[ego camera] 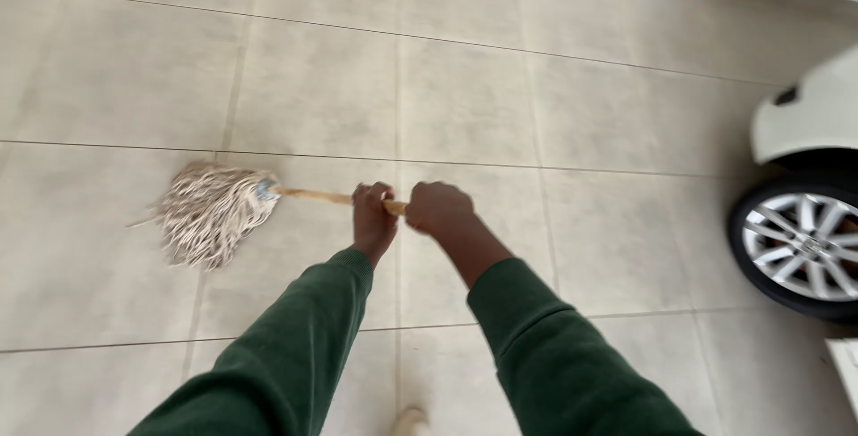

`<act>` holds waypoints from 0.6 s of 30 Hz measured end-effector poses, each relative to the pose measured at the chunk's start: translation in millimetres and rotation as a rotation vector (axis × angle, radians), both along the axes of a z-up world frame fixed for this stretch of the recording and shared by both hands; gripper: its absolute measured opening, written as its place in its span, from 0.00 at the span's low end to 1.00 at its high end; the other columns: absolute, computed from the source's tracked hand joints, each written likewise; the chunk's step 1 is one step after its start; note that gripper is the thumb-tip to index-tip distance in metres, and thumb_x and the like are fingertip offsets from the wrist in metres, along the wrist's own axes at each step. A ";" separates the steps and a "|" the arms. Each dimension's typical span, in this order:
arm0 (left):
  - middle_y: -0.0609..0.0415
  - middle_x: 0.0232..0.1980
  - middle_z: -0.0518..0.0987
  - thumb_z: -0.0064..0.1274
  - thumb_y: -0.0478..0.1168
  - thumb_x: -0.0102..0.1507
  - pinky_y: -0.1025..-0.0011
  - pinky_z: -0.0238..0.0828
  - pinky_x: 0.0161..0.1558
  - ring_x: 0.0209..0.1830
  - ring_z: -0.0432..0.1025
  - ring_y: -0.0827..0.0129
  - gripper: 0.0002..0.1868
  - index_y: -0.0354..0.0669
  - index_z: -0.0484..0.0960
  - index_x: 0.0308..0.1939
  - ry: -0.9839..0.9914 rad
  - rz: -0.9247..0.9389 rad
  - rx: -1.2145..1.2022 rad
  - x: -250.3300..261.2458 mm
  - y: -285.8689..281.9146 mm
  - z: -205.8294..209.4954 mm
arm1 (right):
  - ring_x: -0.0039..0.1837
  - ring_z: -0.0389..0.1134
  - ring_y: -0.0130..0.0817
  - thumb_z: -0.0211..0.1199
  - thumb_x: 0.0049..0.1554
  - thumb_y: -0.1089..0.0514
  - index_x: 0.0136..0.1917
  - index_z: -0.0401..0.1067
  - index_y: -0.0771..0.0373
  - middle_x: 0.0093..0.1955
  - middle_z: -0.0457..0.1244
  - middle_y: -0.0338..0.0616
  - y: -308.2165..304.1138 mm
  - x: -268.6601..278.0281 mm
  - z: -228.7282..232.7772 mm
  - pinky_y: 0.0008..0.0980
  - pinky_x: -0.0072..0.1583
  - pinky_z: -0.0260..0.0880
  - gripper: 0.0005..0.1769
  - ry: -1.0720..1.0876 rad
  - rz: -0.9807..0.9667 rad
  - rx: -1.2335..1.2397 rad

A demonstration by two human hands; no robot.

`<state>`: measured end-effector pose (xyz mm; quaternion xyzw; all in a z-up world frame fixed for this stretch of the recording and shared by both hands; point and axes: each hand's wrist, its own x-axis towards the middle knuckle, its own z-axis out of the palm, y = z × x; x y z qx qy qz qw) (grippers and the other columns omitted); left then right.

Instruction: Mopping the tiled floor in a garage using a bucket of soapy water and a string mop.

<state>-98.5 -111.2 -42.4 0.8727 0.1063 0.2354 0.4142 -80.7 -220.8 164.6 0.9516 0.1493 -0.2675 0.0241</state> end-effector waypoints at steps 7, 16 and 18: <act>0.49 0.40 0.77 0.53 0.23 0.52 0.55 0.66 0.54 0.49 0.68 0.52 0.15 0.41 0.79 0.40 -0.037 -0.270 -0.098 50.5 -143.0 31.7 | 0.55 0.73 0.42 0.61 0.60 0.47 0.58 0.75 0.58 0.53 0.70 0.47 -130.2 20.3 24.0 0.42 0.54 0.74 0.18 -0.016 -0.257 -0.081; 0.50 0.53 0.77 0.61 0.41 0.61 0.62 0.76 0.50 0.46 0.76 0.57 0.11 0.46 0.83 0.46 0.532 -0.424 0.077 45.8 -176.2 58.6 | 0.49 0.74 0.35 0.63 0.60 0.44 0.52 0.77 0.58 0.45 0.70 0.43 -163.5 -14.0 28.7 0.37 0.49 0.73 0.17 -0.013 -0.395 -0.043; 0.50 0.54 0.79 0.62 0.41 0.59 0.63 0.75 0.54 0.52 0.77 0.58 0.13 0.48 0.85 0.47 0.561 -0.482 0.179 34.5 -171.1 61.2 | 0.48 0.74 0.35 0.66 0.57 0.50 0.51 0.76 0.58 0.45 0.70 0.43 -165.7 -16.0 15.1 0.37 0.48 0.74 0.13 -0.018 -0.383 -0.033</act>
